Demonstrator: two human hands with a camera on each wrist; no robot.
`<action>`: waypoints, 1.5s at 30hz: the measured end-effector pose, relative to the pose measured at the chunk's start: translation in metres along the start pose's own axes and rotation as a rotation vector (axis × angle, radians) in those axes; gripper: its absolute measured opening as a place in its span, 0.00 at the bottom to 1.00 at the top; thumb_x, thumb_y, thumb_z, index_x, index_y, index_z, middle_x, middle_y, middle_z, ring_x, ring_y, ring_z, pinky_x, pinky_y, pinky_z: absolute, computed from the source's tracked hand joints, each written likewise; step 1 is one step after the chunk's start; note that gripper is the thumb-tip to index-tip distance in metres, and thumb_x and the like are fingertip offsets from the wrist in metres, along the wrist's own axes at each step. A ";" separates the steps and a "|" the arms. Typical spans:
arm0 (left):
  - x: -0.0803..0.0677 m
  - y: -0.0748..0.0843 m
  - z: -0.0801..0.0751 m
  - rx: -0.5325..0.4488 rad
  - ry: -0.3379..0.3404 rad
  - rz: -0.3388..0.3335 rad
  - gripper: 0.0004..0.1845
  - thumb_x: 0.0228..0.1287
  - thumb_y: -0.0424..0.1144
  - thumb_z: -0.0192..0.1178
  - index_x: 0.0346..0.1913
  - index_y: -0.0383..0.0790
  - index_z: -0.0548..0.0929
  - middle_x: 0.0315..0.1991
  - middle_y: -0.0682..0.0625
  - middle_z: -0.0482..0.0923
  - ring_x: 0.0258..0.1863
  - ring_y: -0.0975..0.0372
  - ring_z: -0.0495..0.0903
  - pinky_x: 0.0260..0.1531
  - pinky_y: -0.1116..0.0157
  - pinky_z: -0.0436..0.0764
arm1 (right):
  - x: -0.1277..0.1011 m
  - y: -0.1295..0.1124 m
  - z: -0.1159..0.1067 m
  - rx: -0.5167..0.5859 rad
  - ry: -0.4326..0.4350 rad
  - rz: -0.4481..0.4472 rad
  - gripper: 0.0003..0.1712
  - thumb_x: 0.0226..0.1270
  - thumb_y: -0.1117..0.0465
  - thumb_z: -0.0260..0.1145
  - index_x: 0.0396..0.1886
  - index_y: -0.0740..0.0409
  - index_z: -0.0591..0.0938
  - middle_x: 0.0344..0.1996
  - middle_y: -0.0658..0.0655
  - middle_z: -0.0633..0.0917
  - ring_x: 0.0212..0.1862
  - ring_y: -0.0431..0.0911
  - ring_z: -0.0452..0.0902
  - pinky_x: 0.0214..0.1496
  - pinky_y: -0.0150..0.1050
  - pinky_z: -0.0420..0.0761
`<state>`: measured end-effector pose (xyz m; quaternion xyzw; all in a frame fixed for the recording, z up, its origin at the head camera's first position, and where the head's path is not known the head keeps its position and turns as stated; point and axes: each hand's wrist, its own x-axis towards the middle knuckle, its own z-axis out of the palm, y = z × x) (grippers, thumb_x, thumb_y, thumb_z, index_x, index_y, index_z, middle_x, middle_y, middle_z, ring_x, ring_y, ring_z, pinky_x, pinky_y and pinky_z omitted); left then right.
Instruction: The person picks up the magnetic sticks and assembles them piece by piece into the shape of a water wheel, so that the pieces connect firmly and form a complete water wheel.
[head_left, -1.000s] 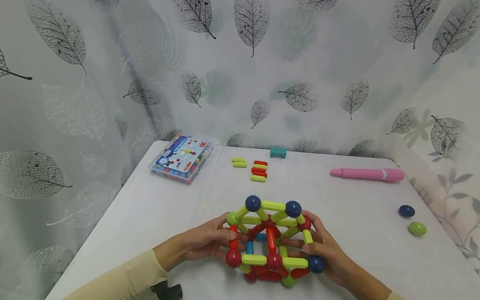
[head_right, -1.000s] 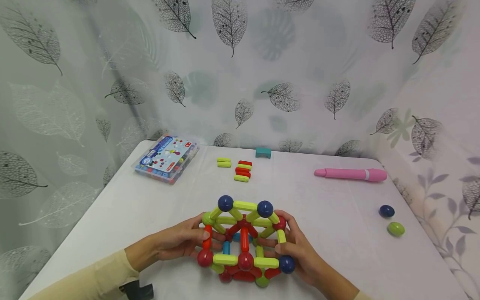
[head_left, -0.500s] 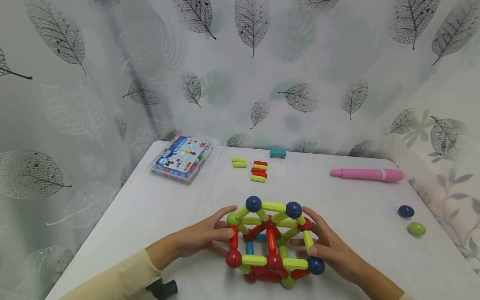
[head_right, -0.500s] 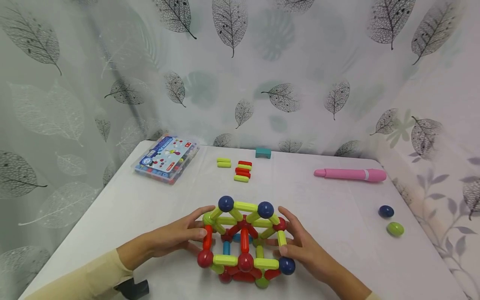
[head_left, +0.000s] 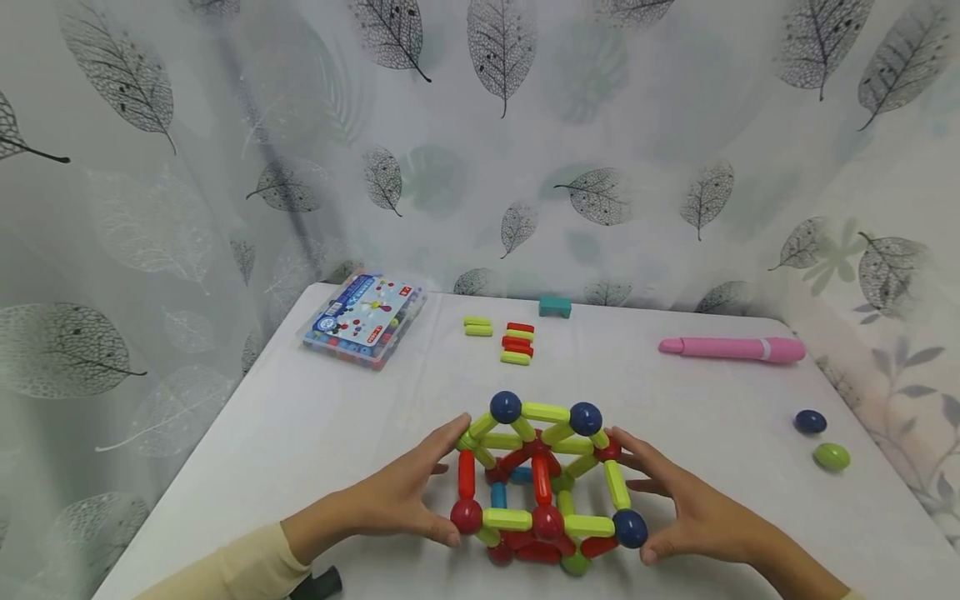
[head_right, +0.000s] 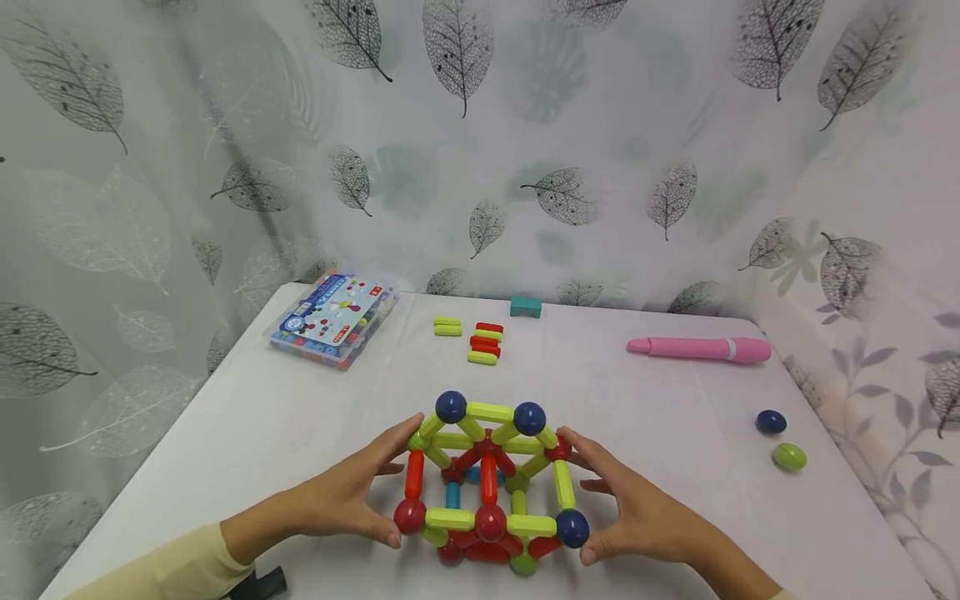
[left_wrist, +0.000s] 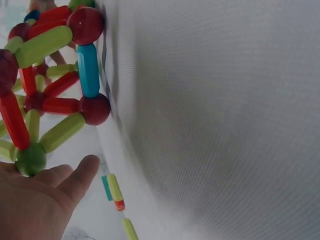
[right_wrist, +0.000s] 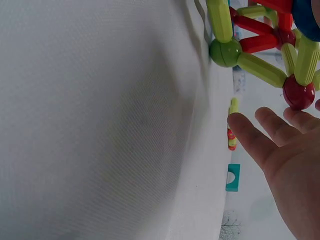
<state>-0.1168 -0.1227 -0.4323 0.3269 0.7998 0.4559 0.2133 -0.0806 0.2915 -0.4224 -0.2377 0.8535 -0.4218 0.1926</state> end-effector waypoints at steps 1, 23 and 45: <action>0.000 0.001 0.001 0.010 0.004 0.006 0.63 0.52 0.57 0.77 0.81 0.66 0.43 0.82 0.62 0.45 0.78 0.61 0.56 0.66 0.55 0.75 | 0.000 0.000 0.001 -0.007 0.008 0.004 0.64 0.57 0.47 0.78 0.83 0.34 0.45 0.80 0.63 0.55 0.70 0.68 0.68 0.58 0.51 0.84; -0.004 0.005 -0.004 0.241 -0.009 0.043 0.65 0.52 0.63 0.74 0.82 0.65 0.37 0.83 0.63 0.35 0.81 0.58 0.49 0.68 0.44 0.69 | 0.000 -0.005 0.007 -0.139 0.102 -0.059 0.67 0.53 0.51 0.81 0.83 0.34 0.46 0.81 0.55 0.56 0.72 0.59 0.66 0.59 0.49 0.83; -0.006 -0.001 -0.007 0.780 0.128 0.294 0.65 0.50 0.71 0.70 0.83 0.54 0.43 0.82 0.52 0.49 0.81 0.53 0.51 0.73 0.39 0.59 | -0.005 -0.017 0.006 -0.885 0.181 -0.319 0.51 0.53 0.29 0.73 0.77 0.28 0.65 0.82 0.50 0.53 0.77 0.48 0.57 0.57 0.55 0.83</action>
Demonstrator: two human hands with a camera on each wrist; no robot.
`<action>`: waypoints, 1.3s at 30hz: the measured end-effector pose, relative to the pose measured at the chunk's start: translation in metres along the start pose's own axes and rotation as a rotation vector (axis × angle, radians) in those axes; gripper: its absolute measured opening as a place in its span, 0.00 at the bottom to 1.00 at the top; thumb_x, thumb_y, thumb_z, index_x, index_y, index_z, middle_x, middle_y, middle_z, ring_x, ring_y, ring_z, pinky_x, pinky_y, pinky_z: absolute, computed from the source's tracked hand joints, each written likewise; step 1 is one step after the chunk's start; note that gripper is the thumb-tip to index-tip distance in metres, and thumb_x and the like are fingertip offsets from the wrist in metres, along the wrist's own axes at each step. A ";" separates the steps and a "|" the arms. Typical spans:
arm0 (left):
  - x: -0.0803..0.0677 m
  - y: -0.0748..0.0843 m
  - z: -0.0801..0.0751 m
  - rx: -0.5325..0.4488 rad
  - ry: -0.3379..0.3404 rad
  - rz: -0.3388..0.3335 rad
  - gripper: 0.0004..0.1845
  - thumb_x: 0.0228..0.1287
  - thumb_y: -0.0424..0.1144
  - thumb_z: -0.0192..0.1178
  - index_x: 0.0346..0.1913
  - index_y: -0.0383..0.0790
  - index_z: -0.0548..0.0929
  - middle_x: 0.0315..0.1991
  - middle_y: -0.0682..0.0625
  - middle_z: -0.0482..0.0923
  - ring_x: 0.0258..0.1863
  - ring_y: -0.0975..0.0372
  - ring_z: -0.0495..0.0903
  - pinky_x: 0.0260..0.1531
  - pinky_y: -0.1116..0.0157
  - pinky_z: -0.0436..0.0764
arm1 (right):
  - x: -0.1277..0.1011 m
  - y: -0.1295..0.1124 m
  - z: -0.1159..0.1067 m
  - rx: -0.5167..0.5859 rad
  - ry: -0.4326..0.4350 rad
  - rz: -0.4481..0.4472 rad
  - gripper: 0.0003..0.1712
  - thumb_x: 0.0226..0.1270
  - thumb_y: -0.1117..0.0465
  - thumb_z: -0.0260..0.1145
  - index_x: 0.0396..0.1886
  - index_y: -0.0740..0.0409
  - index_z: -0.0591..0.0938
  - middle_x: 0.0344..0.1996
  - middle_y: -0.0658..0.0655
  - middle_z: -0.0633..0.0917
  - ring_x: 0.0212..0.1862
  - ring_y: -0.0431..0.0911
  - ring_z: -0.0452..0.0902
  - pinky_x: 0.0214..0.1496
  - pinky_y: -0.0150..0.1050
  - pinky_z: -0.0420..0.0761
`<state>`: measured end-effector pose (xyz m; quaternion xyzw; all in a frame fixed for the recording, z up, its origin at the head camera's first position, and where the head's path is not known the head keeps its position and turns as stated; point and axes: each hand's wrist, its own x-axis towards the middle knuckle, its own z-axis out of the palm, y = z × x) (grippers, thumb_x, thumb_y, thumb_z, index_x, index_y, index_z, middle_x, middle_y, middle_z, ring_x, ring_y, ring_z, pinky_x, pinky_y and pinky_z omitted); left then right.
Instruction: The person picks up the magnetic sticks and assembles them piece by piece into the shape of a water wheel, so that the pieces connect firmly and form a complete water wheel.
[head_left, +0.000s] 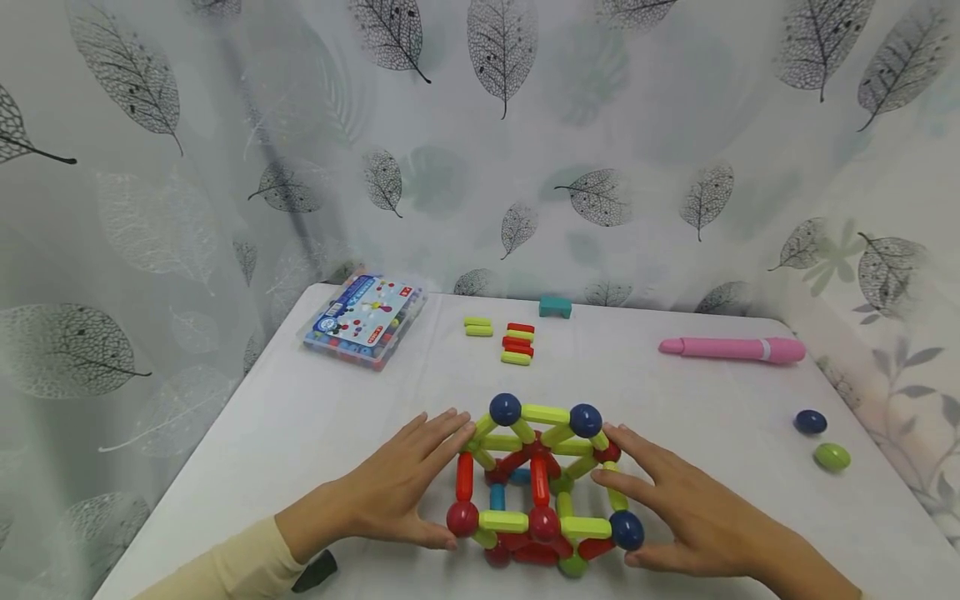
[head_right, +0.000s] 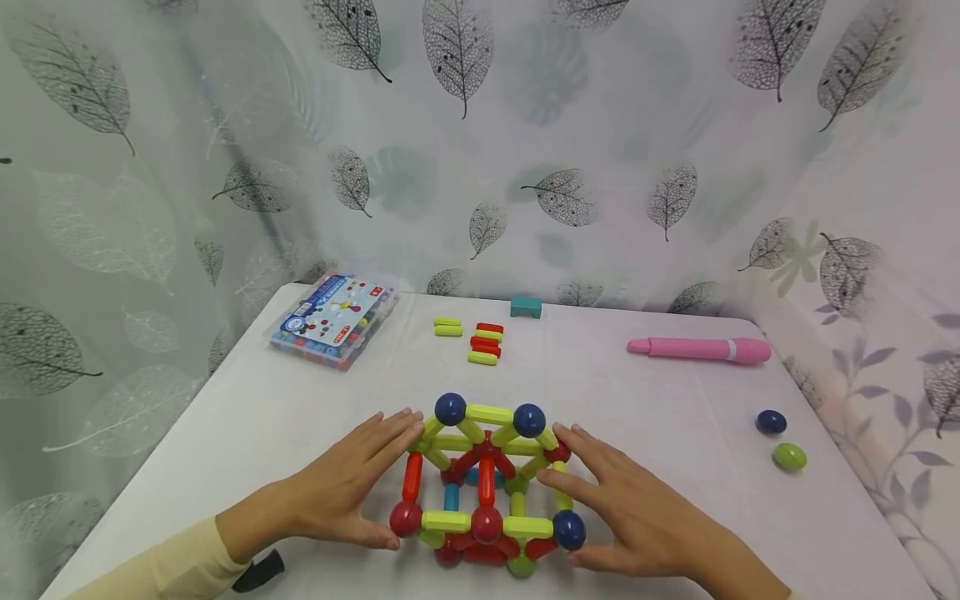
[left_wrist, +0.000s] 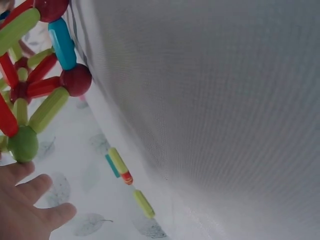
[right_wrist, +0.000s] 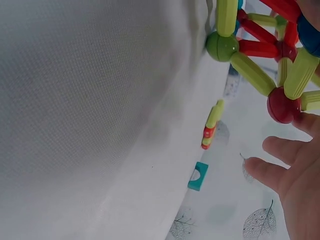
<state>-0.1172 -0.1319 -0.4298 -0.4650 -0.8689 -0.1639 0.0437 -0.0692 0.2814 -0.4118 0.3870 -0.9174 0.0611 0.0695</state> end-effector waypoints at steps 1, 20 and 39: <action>0.000 0.000 0.000 0.000 0.001 0.004 0.65 0.50 0.70 0.70 0.83 0.55 0.43 0.82 0.52 0.49 0.81 0.53 0.51 0.73 0.39 0.59 | 0.000 0.000 0.000 0.000 -0.001 -0.006 0.50 0.53 0.30 0.74 0.77 0.27 0.65 0.82 0.51 0.53 0.76 0.48 0.60 0.57 0.54 0.84; 0.019 -0.021 -0.006 0.017 -0.067 0.010 0.46 0.58 0.70 0.63 0.78 0.67 0.61 0.81 0.48 0.50 0.80 0.55 0.51 0.73 0.37 0.58 | 0.025 0.021 -0.003 0.113 -0.099 0.035 0.42 0.56 0.34 0.74 0.71 0.33 0.73 0.82 0.52 0.51 0.69 0.54 0.72 0.52 0.54 0.86; 0.025 -0.034 -0.007 0.076 -0.013 0.013 0.46 0.59 0.68 0.64 0.79 0.63 0.61 0.83 0.47 0.46 0.80 0.54 0.48 0.72 0.37 0.59 | 0.038 0.034 -0.006 0.071 -0.087 0.031 0.45 0.57 0.34 0.74 0.74 0.32 0.70 0.83 0.50 0.49 0.74 0.55 0.66 0.57 0.56 0.83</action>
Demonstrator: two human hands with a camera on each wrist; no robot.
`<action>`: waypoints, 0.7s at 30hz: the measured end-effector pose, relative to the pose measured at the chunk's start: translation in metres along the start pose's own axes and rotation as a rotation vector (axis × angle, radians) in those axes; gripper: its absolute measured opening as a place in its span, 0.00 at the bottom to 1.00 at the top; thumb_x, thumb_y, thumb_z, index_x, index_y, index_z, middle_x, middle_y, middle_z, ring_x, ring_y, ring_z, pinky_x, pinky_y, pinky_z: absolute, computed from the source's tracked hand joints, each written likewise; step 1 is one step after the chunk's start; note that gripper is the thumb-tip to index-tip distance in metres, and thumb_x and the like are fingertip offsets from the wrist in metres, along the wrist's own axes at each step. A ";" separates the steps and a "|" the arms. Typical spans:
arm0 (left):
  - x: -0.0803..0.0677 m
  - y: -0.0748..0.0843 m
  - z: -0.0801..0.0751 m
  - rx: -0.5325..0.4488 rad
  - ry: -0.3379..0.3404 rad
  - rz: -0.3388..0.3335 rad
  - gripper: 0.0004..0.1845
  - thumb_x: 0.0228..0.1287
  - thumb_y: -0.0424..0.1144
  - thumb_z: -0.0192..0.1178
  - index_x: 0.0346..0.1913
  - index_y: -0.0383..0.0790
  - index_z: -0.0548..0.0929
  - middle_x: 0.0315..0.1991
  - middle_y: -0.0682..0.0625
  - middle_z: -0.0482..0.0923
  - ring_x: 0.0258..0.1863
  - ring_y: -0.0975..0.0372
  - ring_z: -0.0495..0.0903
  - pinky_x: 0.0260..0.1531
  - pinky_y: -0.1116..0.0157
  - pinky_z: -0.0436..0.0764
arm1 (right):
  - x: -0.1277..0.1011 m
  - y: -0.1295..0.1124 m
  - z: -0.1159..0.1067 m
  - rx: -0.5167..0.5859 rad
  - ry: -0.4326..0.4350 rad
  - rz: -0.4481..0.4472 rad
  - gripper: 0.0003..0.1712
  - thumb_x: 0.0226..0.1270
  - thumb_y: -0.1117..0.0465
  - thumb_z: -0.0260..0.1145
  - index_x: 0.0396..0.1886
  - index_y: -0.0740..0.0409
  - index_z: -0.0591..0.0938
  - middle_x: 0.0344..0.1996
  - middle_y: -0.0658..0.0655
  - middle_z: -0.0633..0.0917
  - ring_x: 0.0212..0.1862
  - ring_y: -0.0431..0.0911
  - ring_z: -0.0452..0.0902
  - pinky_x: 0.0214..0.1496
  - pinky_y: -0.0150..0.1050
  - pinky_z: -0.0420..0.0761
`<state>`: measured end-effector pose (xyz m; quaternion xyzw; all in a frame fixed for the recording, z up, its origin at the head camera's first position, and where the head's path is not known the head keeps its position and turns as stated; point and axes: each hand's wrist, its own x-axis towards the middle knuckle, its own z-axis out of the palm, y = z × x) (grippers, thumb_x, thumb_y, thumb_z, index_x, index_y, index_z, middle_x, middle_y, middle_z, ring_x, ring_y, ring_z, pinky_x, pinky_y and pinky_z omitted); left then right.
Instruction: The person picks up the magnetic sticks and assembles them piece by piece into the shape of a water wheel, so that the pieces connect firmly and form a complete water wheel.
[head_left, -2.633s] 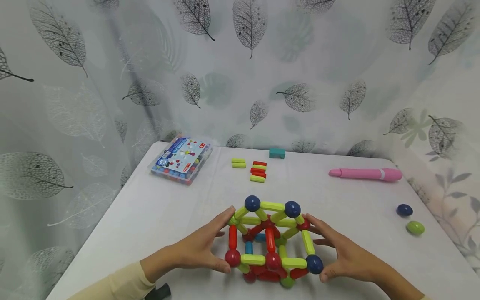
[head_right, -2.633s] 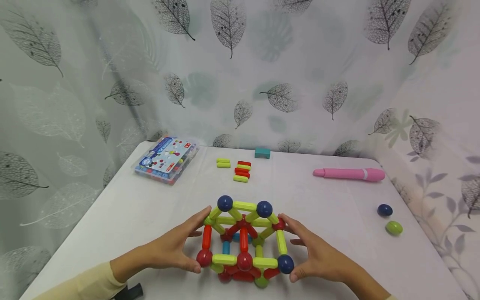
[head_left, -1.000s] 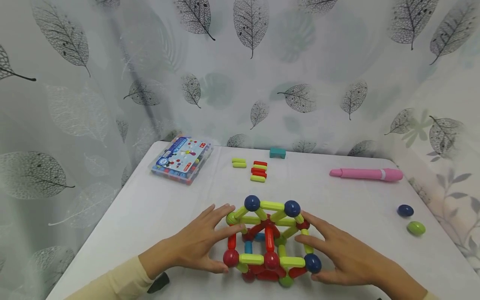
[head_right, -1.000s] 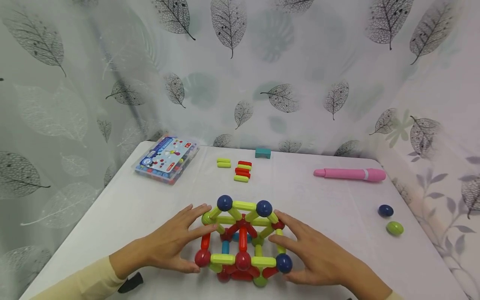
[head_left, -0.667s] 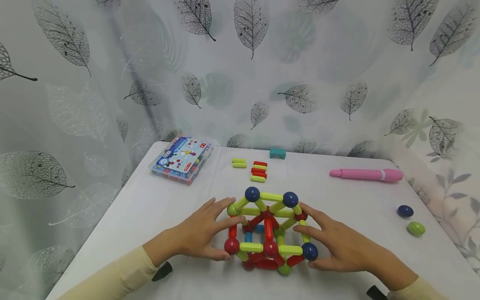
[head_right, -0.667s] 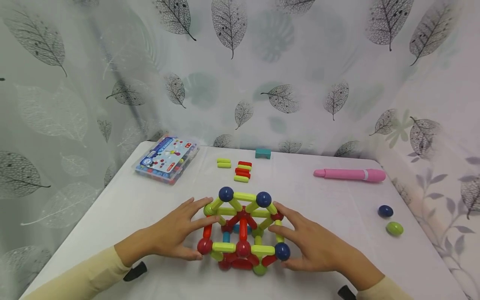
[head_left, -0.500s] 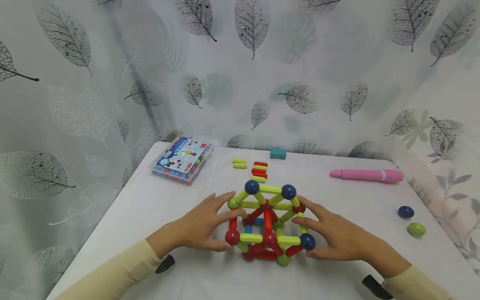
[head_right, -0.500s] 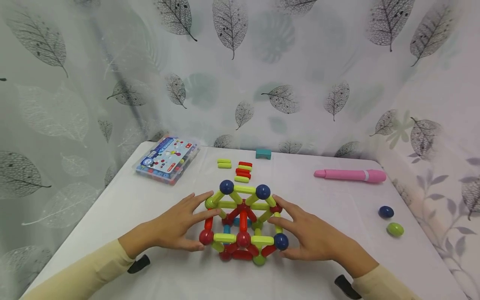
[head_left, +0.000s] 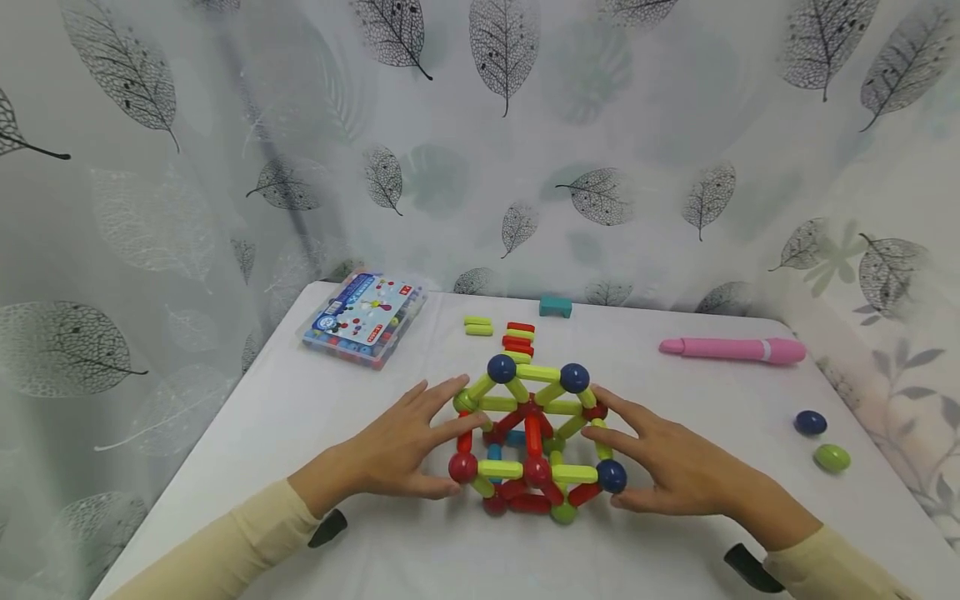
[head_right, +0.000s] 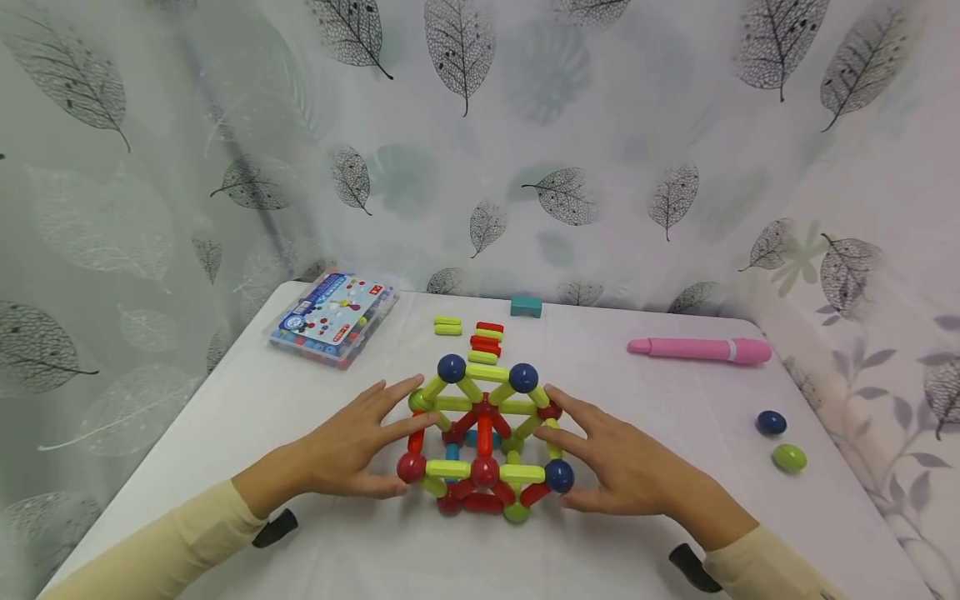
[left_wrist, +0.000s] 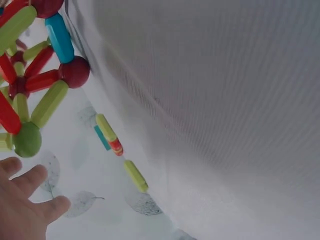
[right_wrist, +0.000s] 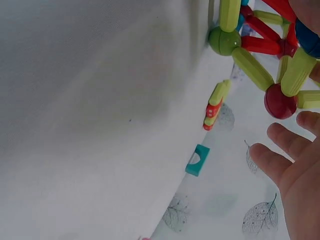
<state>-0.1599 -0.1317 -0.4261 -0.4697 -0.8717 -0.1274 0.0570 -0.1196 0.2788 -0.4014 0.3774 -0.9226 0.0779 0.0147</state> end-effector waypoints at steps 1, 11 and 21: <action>0.000 0.001 0.000 0.005 0.013 0.006 0.47 0.58 0.67 0.65 0.79 0.62 0.61 0.83 0.47 0.46 0.80 0.54 0.49 0.72 0.37 0.59 | -0.002 0.000 -0.001 -0.015 0.000 0.002 0.46 0.56 0.34 0.74 0.75 0.31 0.69 0.83 0.50 0.49 0.74 0.55 0.65 0.58 0.57 0.82; -0.002 0.005 0.001 -0.004 0.111 0.003 0.51 0.56 0.68 0.67 0.79 0.57 0.60 0.82 0.49 0.47 0.78 0.53 0.56 0.71 0.40 0.63 | -0.035 0.026 -0.013 -0.266 0.140 0.013 0.55 0.50 0.32 0.76 0.78 0.34 0.66 0.81 0.56 0.57 0.77 0.58 0.56 0.79 0.33 0.33; 0.002 0.009 0.004 -0.040 0.095 0.011 0.53 0.55 0.65 0.70 0.81 0.59 0.56 0.82 0.50 0.48 0.78 0.55 0.57 0.70 0.43 0.68 | 0.016 0.064 -0.014 -0.279 0.162 -0.002 0.52 0.54 0.47 0.79 0.78 0.42 0.66 0.77 0.63 0.63 0.75 0.65 0.59 0.66 0.67 0.72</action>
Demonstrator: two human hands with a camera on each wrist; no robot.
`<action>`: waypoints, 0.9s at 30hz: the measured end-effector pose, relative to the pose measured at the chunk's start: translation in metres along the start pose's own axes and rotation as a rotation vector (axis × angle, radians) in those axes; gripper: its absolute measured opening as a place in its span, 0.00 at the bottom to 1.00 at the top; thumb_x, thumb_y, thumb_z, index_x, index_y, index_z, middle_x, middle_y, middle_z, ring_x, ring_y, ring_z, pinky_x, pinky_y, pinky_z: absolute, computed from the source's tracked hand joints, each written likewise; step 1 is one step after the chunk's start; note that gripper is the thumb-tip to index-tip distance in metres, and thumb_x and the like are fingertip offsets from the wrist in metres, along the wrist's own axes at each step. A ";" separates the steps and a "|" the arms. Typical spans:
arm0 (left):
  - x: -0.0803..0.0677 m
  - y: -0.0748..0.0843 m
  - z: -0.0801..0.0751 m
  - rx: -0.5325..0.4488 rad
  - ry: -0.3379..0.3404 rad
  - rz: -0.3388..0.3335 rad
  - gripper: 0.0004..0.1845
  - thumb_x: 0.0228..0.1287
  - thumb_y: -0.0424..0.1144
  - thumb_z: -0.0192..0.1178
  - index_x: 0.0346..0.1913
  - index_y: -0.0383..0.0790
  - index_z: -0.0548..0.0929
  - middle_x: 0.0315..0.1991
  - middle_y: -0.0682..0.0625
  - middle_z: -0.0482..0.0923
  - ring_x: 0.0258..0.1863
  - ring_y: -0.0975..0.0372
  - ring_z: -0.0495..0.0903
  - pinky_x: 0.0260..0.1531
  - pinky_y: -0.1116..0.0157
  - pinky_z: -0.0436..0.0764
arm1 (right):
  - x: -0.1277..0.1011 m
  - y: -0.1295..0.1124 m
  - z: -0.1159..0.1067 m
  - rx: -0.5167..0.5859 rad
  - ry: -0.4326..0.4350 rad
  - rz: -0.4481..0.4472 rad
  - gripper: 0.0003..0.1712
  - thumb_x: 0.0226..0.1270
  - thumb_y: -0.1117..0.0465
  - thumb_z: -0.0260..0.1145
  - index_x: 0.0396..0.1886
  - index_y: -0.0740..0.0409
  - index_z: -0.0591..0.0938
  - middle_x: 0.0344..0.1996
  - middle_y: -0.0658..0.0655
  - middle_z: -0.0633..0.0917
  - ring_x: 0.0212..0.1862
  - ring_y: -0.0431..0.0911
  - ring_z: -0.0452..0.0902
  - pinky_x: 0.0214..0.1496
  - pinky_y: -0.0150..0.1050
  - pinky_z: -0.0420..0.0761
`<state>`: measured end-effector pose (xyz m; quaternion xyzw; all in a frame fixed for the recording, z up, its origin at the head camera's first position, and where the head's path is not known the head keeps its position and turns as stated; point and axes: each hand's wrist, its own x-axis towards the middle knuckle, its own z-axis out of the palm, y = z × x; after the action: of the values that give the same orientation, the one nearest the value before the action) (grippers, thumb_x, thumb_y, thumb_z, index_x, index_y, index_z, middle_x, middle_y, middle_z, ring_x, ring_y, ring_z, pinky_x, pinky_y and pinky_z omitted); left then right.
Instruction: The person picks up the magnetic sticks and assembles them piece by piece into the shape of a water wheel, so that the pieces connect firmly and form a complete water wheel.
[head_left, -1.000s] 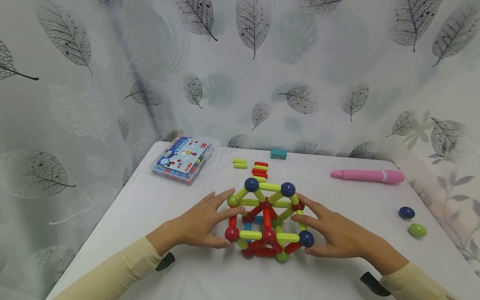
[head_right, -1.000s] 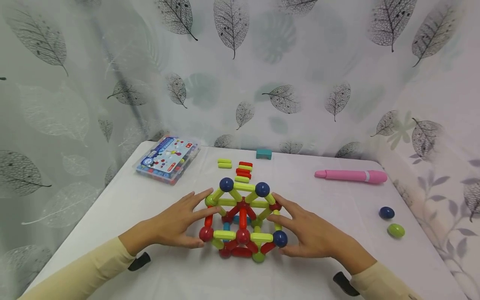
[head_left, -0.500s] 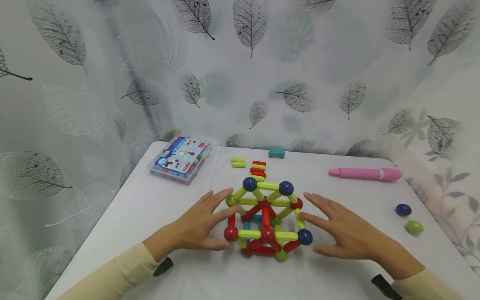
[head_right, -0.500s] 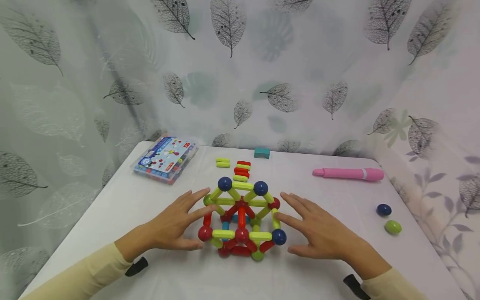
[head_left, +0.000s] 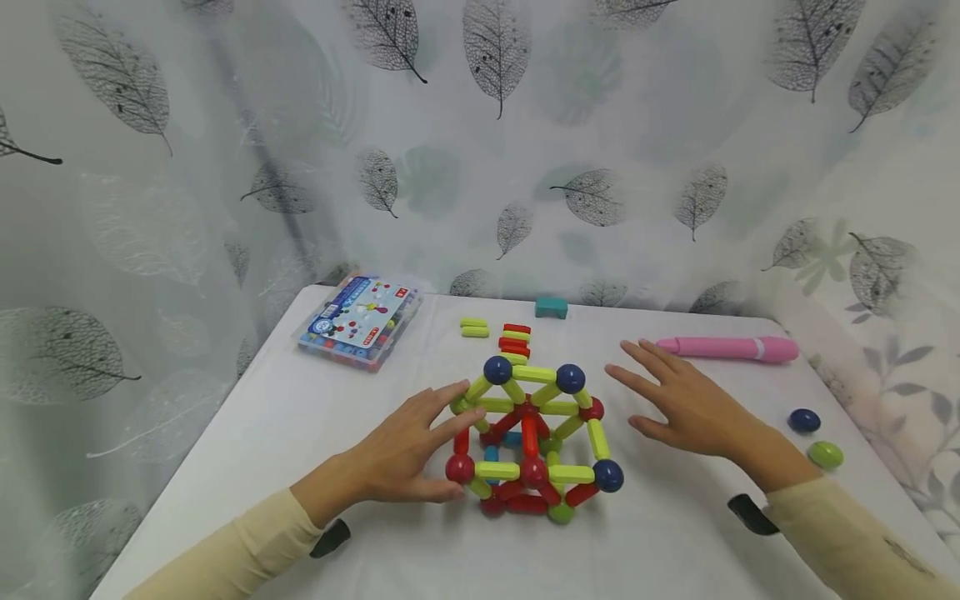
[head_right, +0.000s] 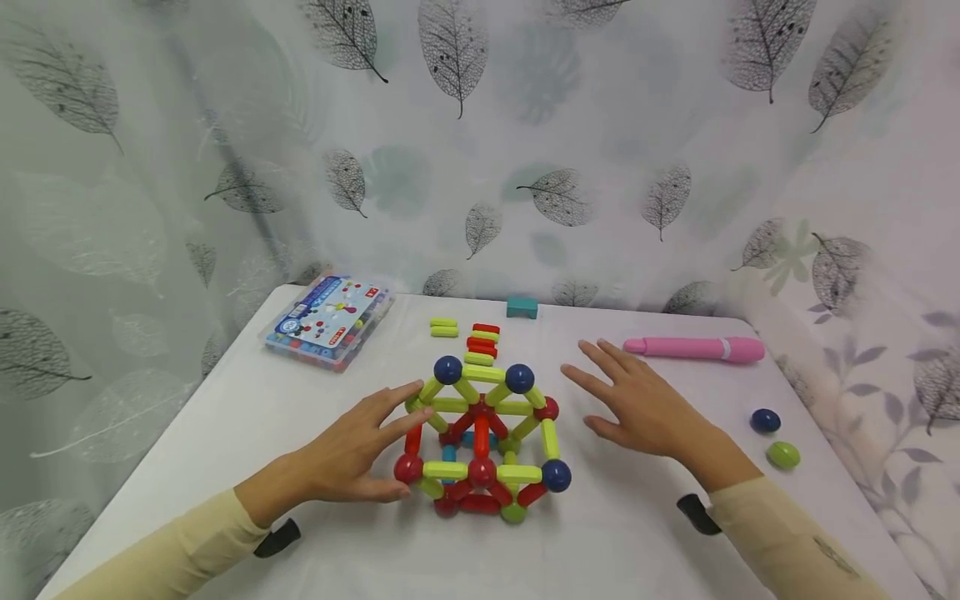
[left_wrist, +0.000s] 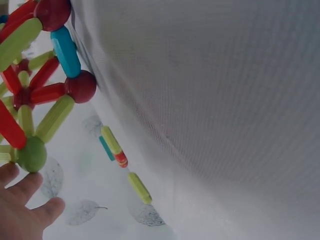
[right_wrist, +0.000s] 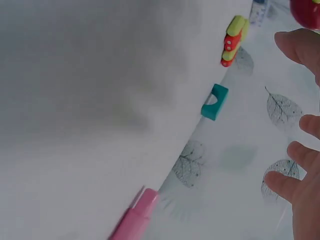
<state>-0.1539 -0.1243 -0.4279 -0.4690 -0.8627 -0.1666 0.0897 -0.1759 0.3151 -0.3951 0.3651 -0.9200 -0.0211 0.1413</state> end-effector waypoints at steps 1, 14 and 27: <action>-0.001 0.000 0.001 0.002 0.002 0.002 0.52 0.55 0.66 0.70 0.81 0.59 0.57 0.82 0.50 0.48 0.78 0.56 0.56 0.70 0.44 0.68 | 0.014 0.003 0.004 -0.013 -0.017 -0.008 0.52 0.54 0.47 0.79 0.78 0.43 0.66 0.77 0.64 0.62 0.75 0.66 0.58 0.67 0.67 0.70; -0.001 -0.003 0.002 -0.004 0.013 0.019 0.51 0.58 0.67 0.67 0.81 0.58 0.56 0.82 0.50 0.47 0.79 0.56 0.52 0.71 0.43 0.65 | 0.190 0.018 0.048 -0.097 -0.280 -0.112 0.42 0.67 0.59 0.71 0.78 0.41 0.66 0.76 0.62 0.66 0.72 0.63 0.67 0.63 0.58 0.78; -0.001 -0.003 0.002 -0.010 -0.013 0.004 0.52 0.58 0.67 0.66 0.81 0.64 0.51 0.83 0.51 0.45 0.80 0.58 0.50 0.72 0.42 0.63 | 0.229 0.015 0.080 -0.131 -0.492 -0.132 0.46 0.69 0.68 0.68 0.80 0.37 0.62 0.78 0.61 0.64 0.72 0.64 0.67 0.65 0.59 0.77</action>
<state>-0.1564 -0.1260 -0.4304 -0.4724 -0.8614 -0.1678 0.0820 -0.3668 0.1652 -0.4138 0.3981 -0.8976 -0.1781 -0.0649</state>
